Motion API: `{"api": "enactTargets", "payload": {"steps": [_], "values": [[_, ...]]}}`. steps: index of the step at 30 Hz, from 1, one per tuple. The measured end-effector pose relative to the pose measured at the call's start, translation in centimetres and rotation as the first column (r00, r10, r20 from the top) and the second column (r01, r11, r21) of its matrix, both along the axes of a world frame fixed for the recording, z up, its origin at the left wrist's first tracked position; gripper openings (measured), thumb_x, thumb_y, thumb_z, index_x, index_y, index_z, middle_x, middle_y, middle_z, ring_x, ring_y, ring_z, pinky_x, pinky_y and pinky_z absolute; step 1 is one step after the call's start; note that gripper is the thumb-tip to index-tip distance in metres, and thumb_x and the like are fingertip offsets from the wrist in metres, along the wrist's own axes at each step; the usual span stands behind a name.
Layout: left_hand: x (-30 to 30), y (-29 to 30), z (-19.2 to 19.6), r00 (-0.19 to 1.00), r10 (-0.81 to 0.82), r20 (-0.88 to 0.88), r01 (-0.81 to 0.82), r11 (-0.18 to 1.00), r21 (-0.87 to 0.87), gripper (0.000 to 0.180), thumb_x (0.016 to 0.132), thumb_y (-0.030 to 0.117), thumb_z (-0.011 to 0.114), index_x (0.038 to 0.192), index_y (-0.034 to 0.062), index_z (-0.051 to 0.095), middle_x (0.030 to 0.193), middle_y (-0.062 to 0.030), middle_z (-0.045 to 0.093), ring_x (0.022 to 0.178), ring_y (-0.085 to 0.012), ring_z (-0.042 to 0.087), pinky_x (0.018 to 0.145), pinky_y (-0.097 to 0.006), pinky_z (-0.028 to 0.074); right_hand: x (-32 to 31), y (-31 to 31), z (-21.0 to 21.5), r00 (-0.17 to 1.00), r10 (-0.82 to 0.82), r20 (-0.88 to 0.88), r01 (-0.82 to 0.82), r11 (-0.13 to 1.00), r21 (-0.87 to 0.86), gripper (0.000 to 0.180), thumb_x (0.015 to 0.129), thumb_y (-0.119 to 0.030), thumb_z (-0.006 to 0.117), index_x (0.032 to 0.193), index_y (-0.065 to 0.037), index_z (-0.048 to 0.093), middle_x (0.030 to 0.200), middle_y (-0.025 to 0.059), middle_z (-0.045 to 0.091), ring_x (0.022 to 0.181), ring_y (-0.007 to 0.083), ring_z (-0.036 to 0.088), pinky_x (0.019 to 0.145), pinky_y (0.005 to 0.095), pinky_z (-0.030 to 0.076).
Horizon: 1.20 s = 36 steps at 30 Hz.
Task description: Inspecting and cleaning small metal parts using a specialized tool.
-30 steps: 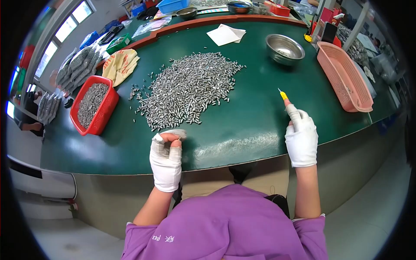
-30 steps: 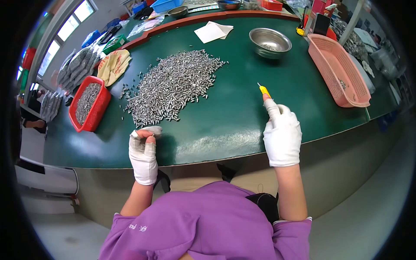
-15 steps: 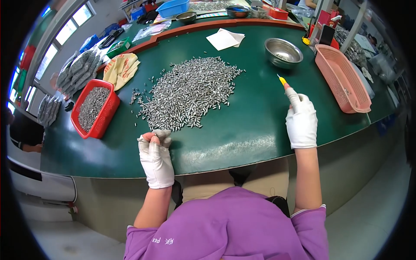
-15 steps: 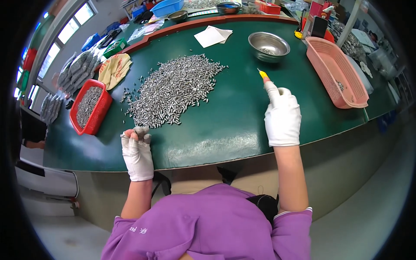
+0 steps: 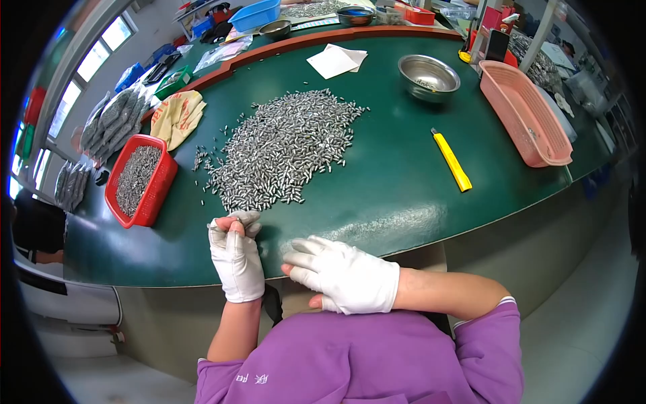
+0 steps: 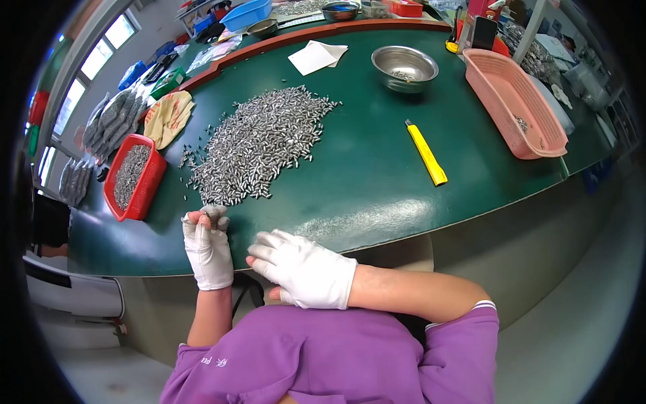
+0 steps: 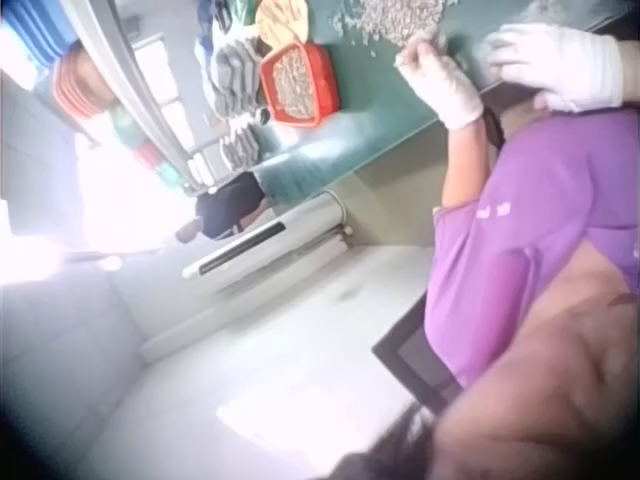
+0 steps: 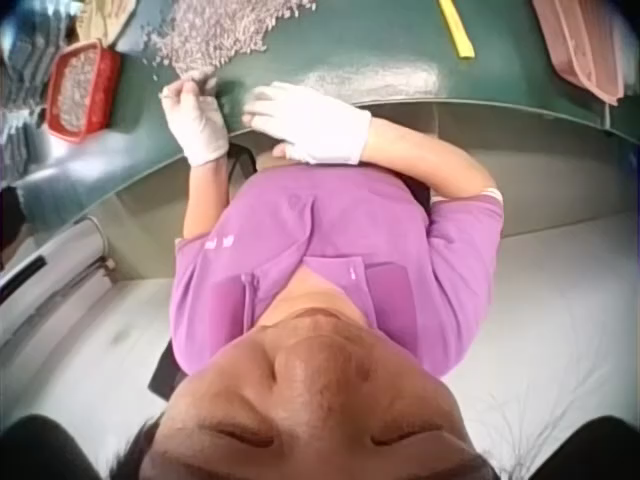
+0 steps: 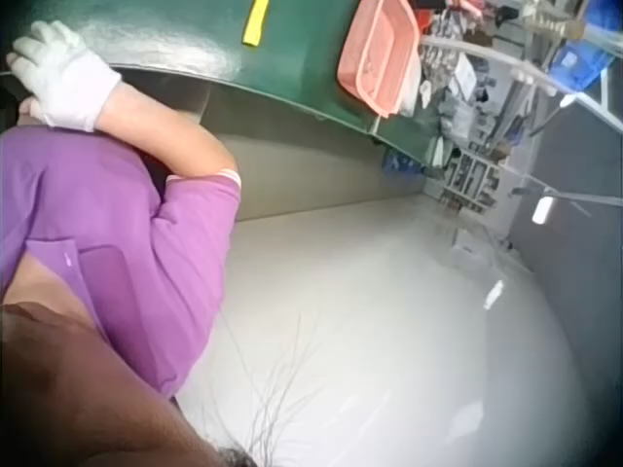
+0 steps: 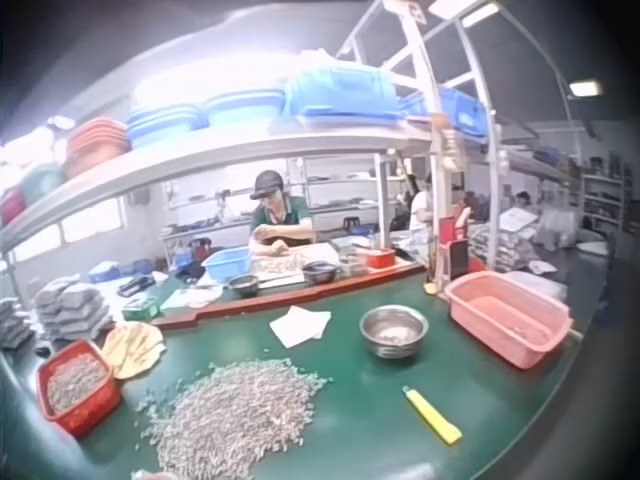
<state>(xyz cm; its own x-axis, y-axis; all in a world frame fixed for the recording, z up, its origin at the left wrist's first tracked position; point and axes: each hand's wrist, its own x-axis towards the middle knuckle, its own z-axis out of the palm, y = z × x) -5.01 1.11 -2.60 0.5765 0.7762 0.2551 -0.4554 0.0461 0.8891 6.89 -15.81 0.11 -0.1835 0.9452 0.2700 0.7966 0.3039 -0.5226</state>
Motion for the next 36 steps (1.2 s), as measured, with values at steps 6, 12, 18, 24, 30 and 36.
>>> {"api": "enactTargets", "payload": {"steps": [6,12,18,24,30,36], "values": [[-0.4,-0.2,0.2,1.0,-0.006,-0.029,0.006,1.0,-0.002,0.023,0.091,0.029,0.069,0.103,0.015,0.054,0.101,-0.0002,0.059,0.098,-0.0157,0.056,0.086,-0.03,0.042,6.5,-1.1,-1.0,0.938,-0.25,0.241,0.239,0.968,0.076,0.079,0.091,-0.059,0.042,0.135,0.008,0.043,0.14,0.0272,0.042,0.129,0.0447,0.041,0.11,0.0498,0.031],[-0.1,0.0,-0.2,0.999,-0.017,-0.032,0.017,1.0,0.0,0.022,0.091,0.027,0.068,0.102,0.0146,0.054,0.1,-0.0012,0.061,0.098,-0.016,0.058,0.086,-0.03,0.043,10.6,-1.1,-0.6,0.792,-0.494,0.359,0.508,0.859,0.062,0.067,0.089,-0.043,0.057,0.132,0.007,0.047,0.141,0.0258,0.043,0.133,0.0408,0.038,0.113,0.0456,0.029],[0.0,0.0,0.2,1.0,0.025,-0.013,-0.025,0.999,0.02,0.016,0.095,0.02,0.061,0.099,0.0085,0.051,0.099,-0.0073,0.062,0.093,-0.015,0.058,0.083,-0.029,0.046,12.3,-1.3,-1.0,0.666,-0.665,0.337,0.625,0.745,0.234,0.062,0.088,-0.034,0.059,0.134,0.006,0.045,0.14,0.0264,0.043,0.132,0.0414,0.04,0.112,0.0481,0.029],[0.3,-0.2,0.5,0.999,0.021,-0.046,-0.02,1.0,0.015,0.016,0.095,0.02,0.061,0.098,0.0085,0.05,0.099,-0.008,0.062,0.091,-0.0151,0.059,0.084,-0.029,0.046,16.0,-0.7,-0.9,0.497,-0.718,0.487,0.725,0.652,0.222,0.059,0.092,-0.038,0.049,0.138,0.0,0.045,0.145,0.0213,0.04,0.134,0.0398,0.036,0.113,0.0499,0.024],[0.0,-0.2,0.3,0.997,-0.006,-0.08,0.01,0.999,0.043,0.021,0.093,0.027,0.066,0.102,0.013,0.053,0.099,-0.0011,0.06,0.097,-0.0149,0.059,0.085,-0.029,0.044,14.8,2.5,-1.7,0.521,-0.677,0.521,0.738,0.663,0.124,0.059,0.096,-0.044,0.041,0.141,-0.007,0.045,0.15,0.0193,0.035,0.138,0.0386,0.031,0.114,0.0528,0.019],[-0.1,-0.2,0.3,0.996,0.004,-0.086,0.001,0.999,0.051,0.021,0.093,0.027,0.066,0.102,0.0128,0.053,0.1,-0.0019,0.061,0.096,-0.0144,0.059,0.085,-0.029,0.044,14.9,3.2,-1.6,0.521,-0.686,0.507,0.757,0.646,0.096,0.059,0.096,-0.045,0.04,0.14,-0.007,0.045,0.151,0.0195,0.034,0.139,0.0379,0.03,0.114,0.0532,0.019]]}}
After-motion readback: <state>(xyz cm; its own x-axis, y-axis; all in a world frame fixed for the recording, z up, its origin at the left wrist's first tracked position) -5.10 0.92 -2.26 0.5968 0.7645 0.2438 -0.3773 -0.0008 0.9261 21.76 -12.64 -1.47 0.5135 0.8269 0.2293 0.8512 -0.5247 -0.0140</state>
